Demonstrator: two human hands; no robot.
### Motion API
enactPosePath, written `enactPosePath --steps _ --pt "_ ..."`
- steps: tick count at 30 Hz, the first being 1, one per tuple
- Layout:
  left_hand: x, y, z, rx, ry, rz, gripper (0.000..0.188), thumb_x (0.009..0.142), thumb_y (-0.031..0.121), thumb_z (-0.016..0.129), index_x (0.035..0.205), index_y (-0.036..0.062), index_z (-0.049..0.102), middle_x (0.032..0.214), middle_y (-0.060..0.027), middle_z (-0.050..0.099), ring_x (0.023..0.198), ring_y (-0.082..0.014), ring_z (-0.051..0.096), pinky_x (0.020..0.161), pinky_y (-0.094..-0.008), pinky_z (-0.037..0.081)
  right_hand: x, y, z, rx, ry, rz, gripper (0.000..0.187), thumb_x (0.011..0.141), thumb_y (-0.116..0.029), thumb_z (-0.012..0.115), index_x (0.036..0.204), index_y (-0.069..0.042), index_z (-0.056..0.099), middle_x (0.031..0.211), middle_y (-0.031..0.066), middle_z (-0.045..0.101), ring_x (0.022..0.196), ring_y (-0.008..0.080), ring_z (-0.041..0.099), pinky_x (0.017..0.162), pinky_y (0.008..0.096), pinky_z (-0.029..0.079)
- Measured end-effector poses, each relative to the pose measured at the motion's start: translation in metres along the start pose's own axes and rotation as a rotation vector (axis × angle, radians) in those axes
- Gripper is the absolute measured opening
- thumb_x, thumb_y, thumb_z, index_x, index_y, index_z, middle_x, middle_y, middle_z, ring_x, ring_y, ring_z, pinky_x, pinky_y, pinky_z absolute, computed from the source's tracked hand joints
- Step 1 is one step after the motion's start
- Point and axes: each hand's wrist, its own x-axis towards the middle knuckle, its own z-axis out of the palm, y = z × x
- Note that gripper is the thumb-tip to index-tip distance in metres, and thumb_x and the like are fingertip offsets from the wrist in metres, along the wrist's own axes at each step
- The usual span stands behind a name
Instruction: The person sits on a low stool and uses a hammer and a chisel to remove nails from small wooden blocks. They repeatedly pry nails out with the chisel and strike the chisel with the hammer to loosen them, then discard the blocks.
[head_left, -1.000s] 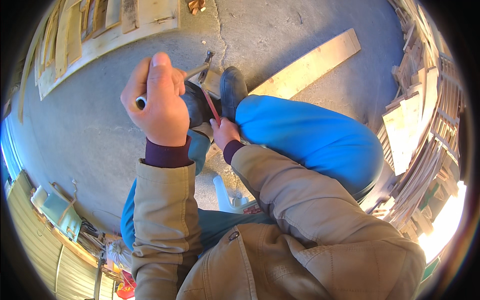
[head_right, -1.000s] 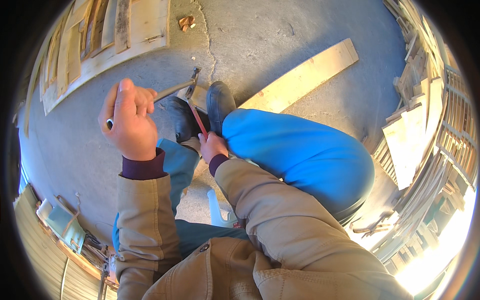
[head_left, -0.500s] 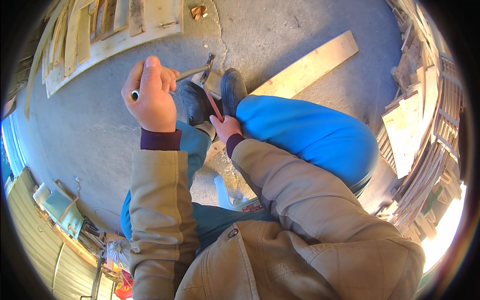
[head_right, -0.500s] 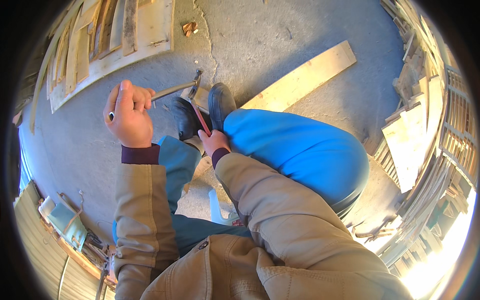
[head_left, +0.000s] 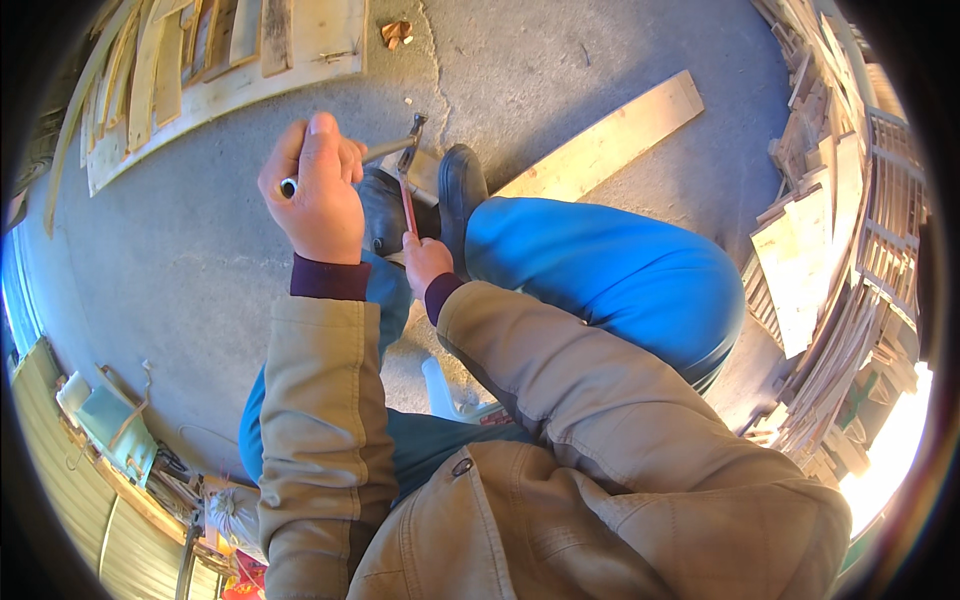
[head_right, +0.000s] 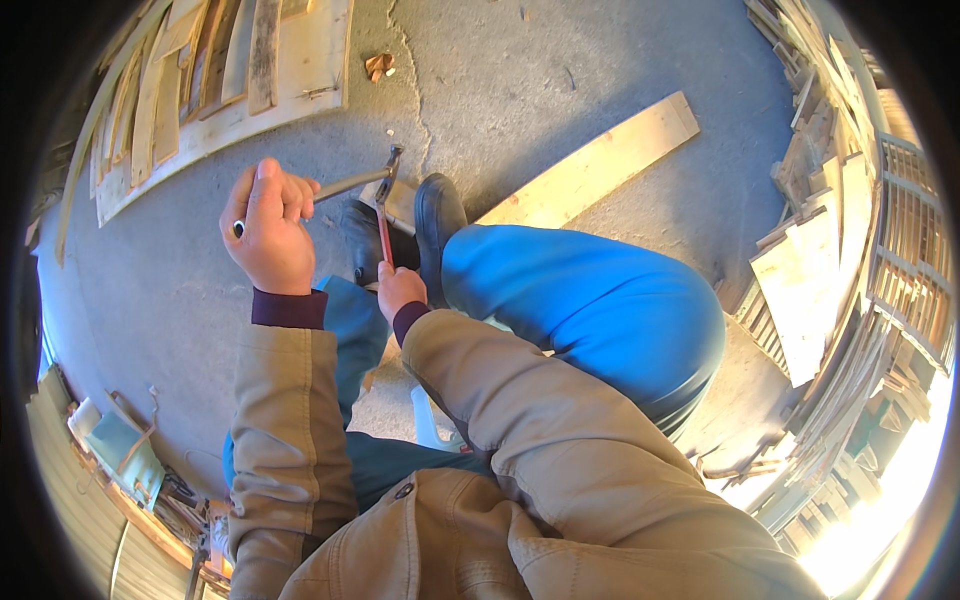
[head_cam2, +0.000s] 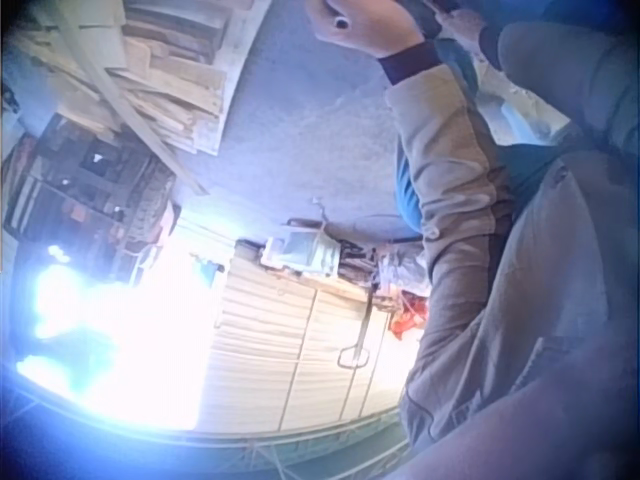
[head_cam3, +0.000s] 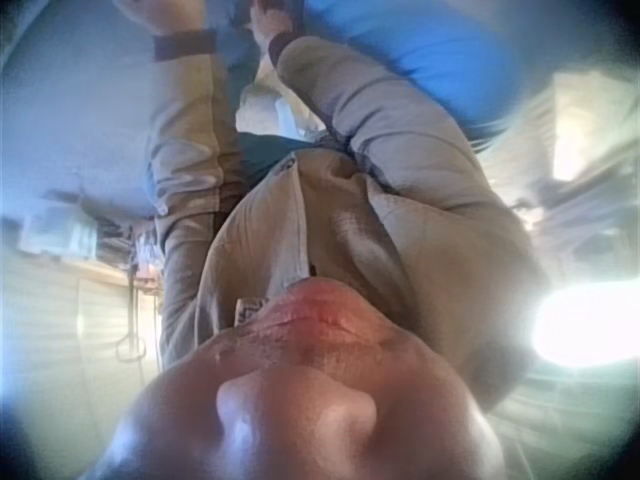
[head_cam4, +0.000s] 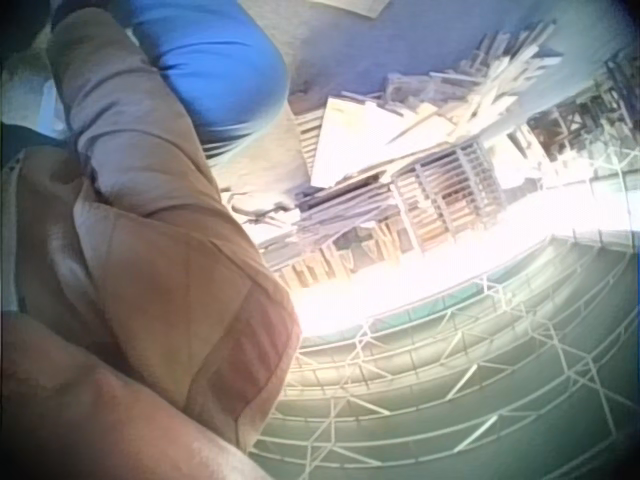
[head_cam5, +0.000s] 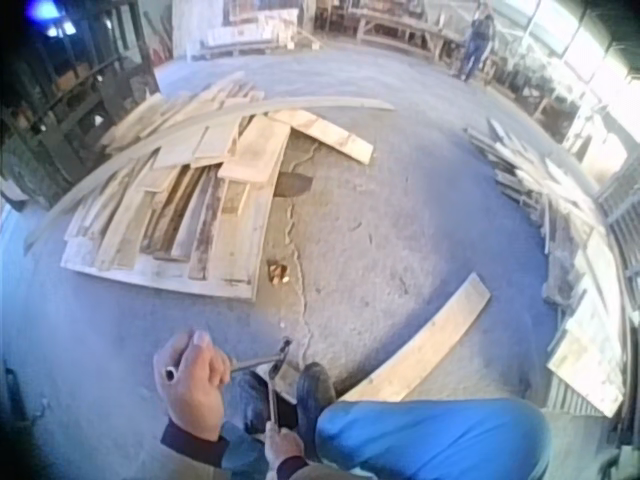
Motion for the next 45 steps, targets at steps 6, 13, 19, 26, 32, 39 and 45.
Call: enactPosePath --steps 6,13,19,26,32,39,45 --pt "0.009 0.004 -0.007 -0.032 0.013 -0.013 0.039 0.099 0.014 0.058 0.063 0.0053 0.046 0.054 0.0 0.044 0.052 -0.0111 0.043 0.063 -0.033 0.047 0.001 0.003 -0.028 -0.3 0.051 -0.092 0.053 0.104 -0.045 0.043 0.098 0.002 0.067 0.1 0.0317 0.068 0.099 0.0486 0.064 0.089 0.0554 0.049" --pt "0.008 -0.004 0.013 0.023 -0.038 0.022 0.037 0.1 0.016 0.059 0.066 0.0038 0.051 0.054 -0.0001 0.046 0.052 -0.0093 0.043 0.057 -0.0299 0.044 0.004 0.002 -0.031 -0.306 0.076 -0.127 0.052 0.103 -0.045 0.047 0.09 0.003 0.065 0.089 0.0307 0.067 0.09 0.0499 0.064 0.081 0.056 0.049" --pt "0.023 0.001 0.0 -0.036 -0.012 -0.007 0.039 0.101 0.018 0.058 0.065 0.0058 0.047 0.054 0.0006 0.045 0.051 -0.0096 0.042 0.06 -0.0315 0.045 0.002 -0.007 -0.045 -0.313 0.059 -0.107 0.054 0.101 -0.046 0.049 0.092 0.003 0.067 0.092 0.0299 0.068 0.094 0.048 0.064 0.084 0.0534 0.049" --pt "0.008 0.0 0.009 -0.02 0.012 0.009 0.04 0.101 0.017 0.057 0.064 0.0064 0.045 0.054 0.0007 0.043 0.051 -0.01 0.041 0.061 -0.0321 0.045 -0.008 -0.018 -0.028 -0.202 0.065 -0.032 0.058 0.1 -0.049 0.048 0.091 0.004 0.069 0.096 0.0302 0.068 0.097 0.0473 0.064 0.086 0.0527 0.049" --pt "-0.01 0.002 0.006 0.009 0.008 0.047 0.039 0.101 0.017 0.056 0.065 0.0052 0.045 0.055 -0.0001 0.044 0.053 -0.0099 0.041 0.062 -0.0319 0.046 -0.006 -0.006 -0.009 -0.179 0.139 -0.089 0.049 0.102 -0.045 0.048 0.094 0.0 0.065 0.094 0.0286 0.069 0.094 0.048 0.064 0.083 0.0551 0.05" --pt "-0.014 -0.001 0.003 0.036 0.005 0.042 0.039 0.101 0.017 0.054 0.065 0.004 0.045 0.056 -0.0017 0.045 0.054 -0.011 0.041 0.062 -0.0323 0.047 -0.002 0.002 -0.007 -0.152 0.123 -0.113 0.047 0.103 -0.043 0.049 0.092 0.001 0.064 0.088 0.0285 0.068 0.089 0.048 0.065 0.079 0.055 0.05" --pt "-0.033 0.0 -0.015 -0.053 0.008 0.082 0.038 0.101 0.015 0.05 0.065 0.0053 0.043 0.059 -0.0035 0.044 0.057 -0.0137 0.042 0.068 -0.0382 0.048 -0.003 0.002 -0.007 -0.147 0.139 -0.135 0.047 0.103 -0.043 0.05 0.092 0.001 0.064 0.089 0.0286 0.068 0.089 0.0478 0.064 0.08 0.0542 0.05"
